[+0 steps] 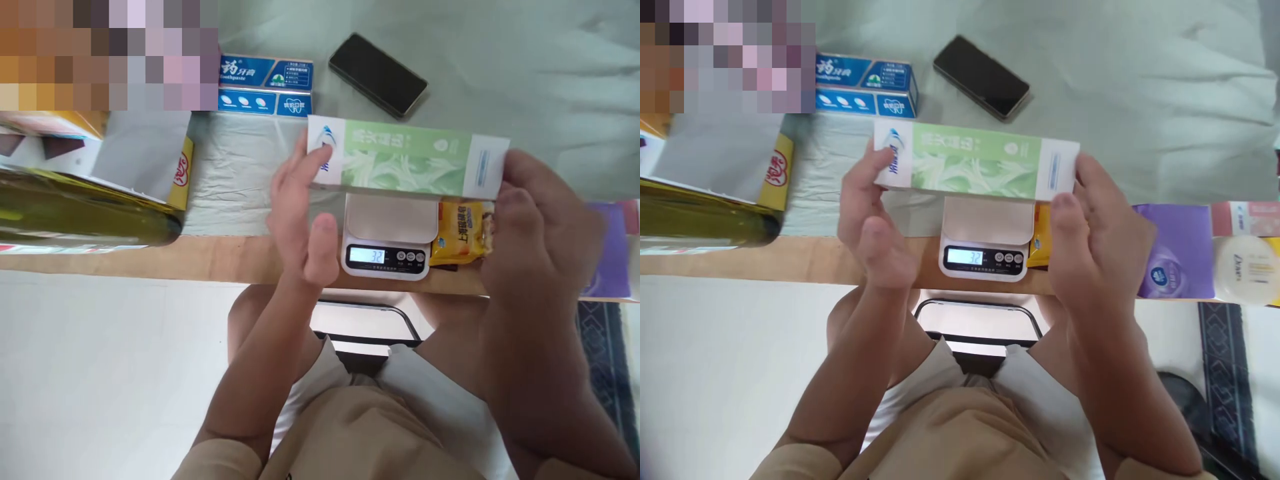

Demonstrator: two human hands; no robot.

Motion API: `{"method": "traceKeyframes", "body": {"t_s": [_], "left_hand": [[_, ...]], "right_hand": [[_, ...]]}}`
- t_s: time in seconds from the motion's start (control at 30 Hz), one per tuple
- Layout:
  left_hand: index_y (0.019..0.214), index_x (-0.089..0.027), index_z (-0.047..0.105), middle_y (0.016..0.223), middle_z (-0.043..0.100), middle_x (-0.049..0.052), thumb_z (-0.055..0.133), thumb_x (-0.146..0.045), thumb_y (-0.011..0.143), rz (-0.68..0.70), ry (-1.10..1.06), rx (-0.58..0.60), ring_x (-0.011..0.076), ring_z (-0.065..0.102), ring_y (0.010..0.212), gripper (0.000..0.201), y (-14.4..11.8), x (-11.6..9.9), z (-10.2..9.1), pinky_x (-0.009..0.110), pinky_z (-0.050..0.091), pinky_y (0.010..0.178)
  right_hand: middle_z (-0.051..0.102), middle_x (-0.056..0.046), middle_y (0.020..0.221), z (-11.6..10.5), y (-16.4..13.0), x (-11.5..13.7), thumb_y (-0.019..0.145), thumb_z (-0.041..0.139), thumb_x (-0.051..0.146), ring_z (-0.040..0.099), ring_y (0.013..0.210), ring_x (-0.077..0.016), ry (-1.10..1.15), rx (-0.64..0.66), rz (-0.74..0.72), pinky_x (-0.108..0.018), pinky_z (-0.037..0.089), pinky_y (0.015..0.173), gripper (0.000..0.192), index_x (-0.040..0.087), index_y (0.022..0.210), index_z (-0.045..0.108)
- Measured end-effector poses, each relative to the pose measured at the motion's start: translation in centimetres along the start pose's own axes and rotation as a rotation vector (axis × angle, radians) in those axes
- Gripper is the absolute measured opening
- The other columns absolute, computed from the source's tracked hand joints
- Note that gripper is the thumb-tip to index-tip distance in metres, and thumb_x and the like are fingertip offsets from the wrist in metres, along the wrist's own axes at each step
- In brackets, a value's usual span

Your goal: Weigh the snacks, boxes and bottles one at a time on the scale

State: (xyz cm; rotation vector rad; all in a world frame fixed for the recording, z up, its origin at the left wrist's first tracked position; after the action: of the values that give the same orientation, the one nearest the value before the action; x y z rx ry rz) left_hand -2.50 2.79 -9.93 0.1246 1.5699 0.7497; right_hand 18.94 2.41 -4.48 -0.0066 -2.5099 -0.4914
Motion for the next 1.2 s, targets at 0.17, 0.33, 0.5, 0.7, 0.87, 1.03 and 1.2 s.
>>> {"method": "traceKeyframes", "body": {"t_s": [0.17,0.33,0.5,0.7,0.87,1.03,1.2], "left_hand": [[0.120,-0.034,0.076,0.133,0.076,0.004,0.049,-0.056,0.107,-0.106,0.047,0.024,0.0277,0.068,0.134,0.037,-1.1,0.1,1.5,0.046,0.054,0.108],[0.109,-0.025,0.076,0.119,0.079,0.008,0.054,-0.054,0.103,-0.158,0.026,-0.050,0.0254,0.071,0.103,0.037,-1.0,0.7,1.5,0.040,0.050,0.083],[0.100,-0.024,0.072,0.101,0.076,0.006,0.051,-0.041,0.101,-0.251,0.084,-0.119,0.0234,0.069,0.095,0.027,-0.2,1.2,1.3,0.039,0.048,0.086],[0.082,-0.022,0.058,0.080,0.056,0.004,0.044,-0.035,0.099,-0.651,-0.135,-0.441,0.0158,0.054,0.070,0.025,1.8,2.3,-0.3,0.033,0.041,0.067],[0.086,-0.025,0.055,0.069,0.044,-0.002,0.051,-0.024,0.101,-0.870,-0.279,-0.501,0.0125,0.038,0.055,0.016,2.5,4.4,-1.4,0.029,0.041,0.059],[0.084,-0.022,0.051,0.081,0.057,-0.002,0.050,0.012,0.067,-0.824,-0.289,-0.492,0.0069,0.049,0.061,0.039,3.0,4.9,-1.8,0.021,0.042,0.058],[0.070,-0.020,0.032,0.062,0.035,-0.001,0.045,0.005,0.082,-0.782,-0.276,-0.403,0.0102,0.027,0.049,0.031,3.6,3.5,-1.2,0.029,0.021,0.049]], "right_hand": [[0.079,-0.009,0.094,0.1,-0.4,-4.1,0.096,0.035,0.056,0.076,0.090,-0.0298,-0.161,0.038,0.063,-0.045,0.059,0.073,0.063,0.023,0.132,0.076],[0.078,-0.010,0.086,0.8,-0.3,-4.9,0.098,0.032,0.058,0.078,0.091,-0.0306,-0.190,-0.013,-0.017,-0.058,0.065,0.094,0.065,0.019,0.119,0.080],[0.082,-0.009,0.099,0.8,-0.8,-5.2,0.101,0.036,0.051,0.079,0.094,-0.0270,-0.140,-0.054,-0.084,-0.056,0.064,0.098,0.055,0.020,0.118,0.078],[0.072,-0.007,0.119,0.6,-1.9,-6.7,0.096,0.046,0.056,0.071,0.111,-0.0302,0.176,-0.273,-0.124,-0.052,0.057,0.095,0.049,0.032,0.133,0.067],[0.064,-0.007,0.105,1.4,-2.0,-7.8,0.090,0.048,0.056,0.064,0.093,-0.0257,0.275,-0.399,-0.214,-0.048,0.051,0.080,0.043,0.035,0.121,0.070],[0.065,-0.008,0.104,1.5,-2.0,-8.2,0.085,0.055,0.053,0.063,0.095,-0.0279,0.275,-0.383,-0.251,-0.052,0.052,0.081,0.043,0.034,0.120,0.070],[0.064,-0.006,0.102,1.8,-2.0,-7.5,0.091,0.057,0.046,0.063,0.092,-0.0232,0.317,-0.369,-0.267,-0.046,0.051,0.080,0.035,0.031,0.120,0.069]]}}
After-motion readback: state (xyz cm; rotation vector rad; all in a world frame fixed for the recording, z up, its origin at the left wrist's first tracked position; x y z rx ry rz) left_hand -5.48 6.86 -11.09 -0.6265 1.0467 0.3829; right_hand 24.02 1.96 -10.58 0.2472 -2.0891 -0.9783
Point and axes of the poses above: each hand's wrist, its own y-axis towards the middle knuckle, its own z-axis out of the palm, x = y × z, the point moved 3 cm from there along y, towards the middle knuckle
